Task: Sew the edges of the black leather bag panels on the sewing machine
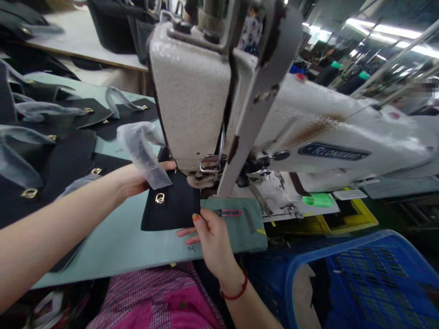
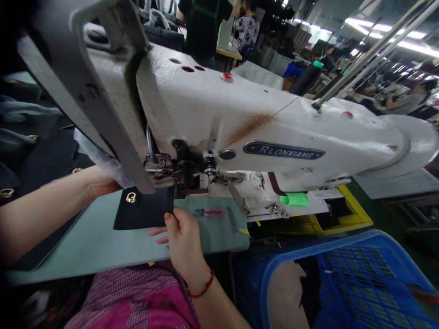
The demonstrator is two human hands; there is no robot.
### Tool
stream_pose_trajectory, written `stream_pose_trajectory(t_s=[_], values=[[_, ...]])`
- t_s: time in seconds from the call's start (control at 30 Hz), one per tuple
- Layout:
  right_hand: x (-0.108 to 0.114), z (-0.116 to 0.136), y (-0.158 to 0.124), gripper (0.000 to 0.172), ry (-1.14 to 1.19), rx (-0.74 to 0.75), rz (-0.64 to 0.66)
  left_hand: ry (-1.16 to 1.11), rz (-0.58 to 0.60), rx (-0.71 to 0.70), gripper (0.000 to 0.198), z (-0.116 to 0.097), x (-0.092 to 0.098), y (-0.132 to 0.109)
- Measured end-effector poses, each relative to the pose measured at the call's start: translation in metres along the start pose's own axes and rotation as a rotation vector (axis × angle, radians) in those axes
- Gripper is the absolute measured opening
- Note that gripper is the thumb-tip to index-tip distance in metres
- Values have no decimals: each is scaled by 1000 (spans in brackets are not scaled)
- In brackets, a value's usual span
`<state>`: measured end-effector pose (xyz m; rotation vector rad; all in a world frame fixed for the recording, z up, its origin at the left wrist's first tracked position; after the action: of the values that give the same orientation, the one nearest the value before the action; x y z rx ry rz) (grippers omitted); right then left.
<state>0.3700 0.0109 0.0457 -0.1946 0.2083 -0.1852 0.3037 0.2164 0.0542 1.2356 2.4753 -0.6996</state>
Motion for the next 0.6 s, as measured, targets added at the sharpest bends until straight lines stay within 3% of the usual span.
stream_pose_trajectory(t_s=[0.07, 0.17, 0.23, 0.3, 0.37, 0.43, 0.6], values=[[-2, 0, -4, 37, 39, 12, 16, -50, -70, 84, 47, 22, 13, -20], [-2, -2, -5, 38, 137, 15, 49, -311, -264, 64, 50, 64, 28, -67], [-3, -4, -5, 37, 195, 15, 71, -461, -332, -17, 63, 91, 21, -98], [-3, -5, -4, 36, 214, 16, 89, -518, -211, -157, 75, 102, -6, -114], [-4, -5, -4, 35, 205, 17, 108, -496, -81, -194, 70, 107, -39, -116], [-4, -3, -5, 36, 180, 23, 115, -459, -77, -145, 58, 110, -60, -108], [-2, 4, -11, 35, 38, 43, 64, -325, -226, -42, 47, 110, -63, -89]])
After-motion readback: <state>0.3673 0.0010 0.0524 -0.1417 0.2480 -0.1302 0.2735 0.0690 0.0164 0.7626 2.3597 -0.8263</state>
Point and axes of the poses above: each hand's wrist, its own y-axis towards the middle knuckle, its own x-axis out of the back of the hand, z = x × y, the point moved 7 cm from there along y, towards the middle knuckle, and after that the axes turned 13 degrees about z, right-handed, at the moved point
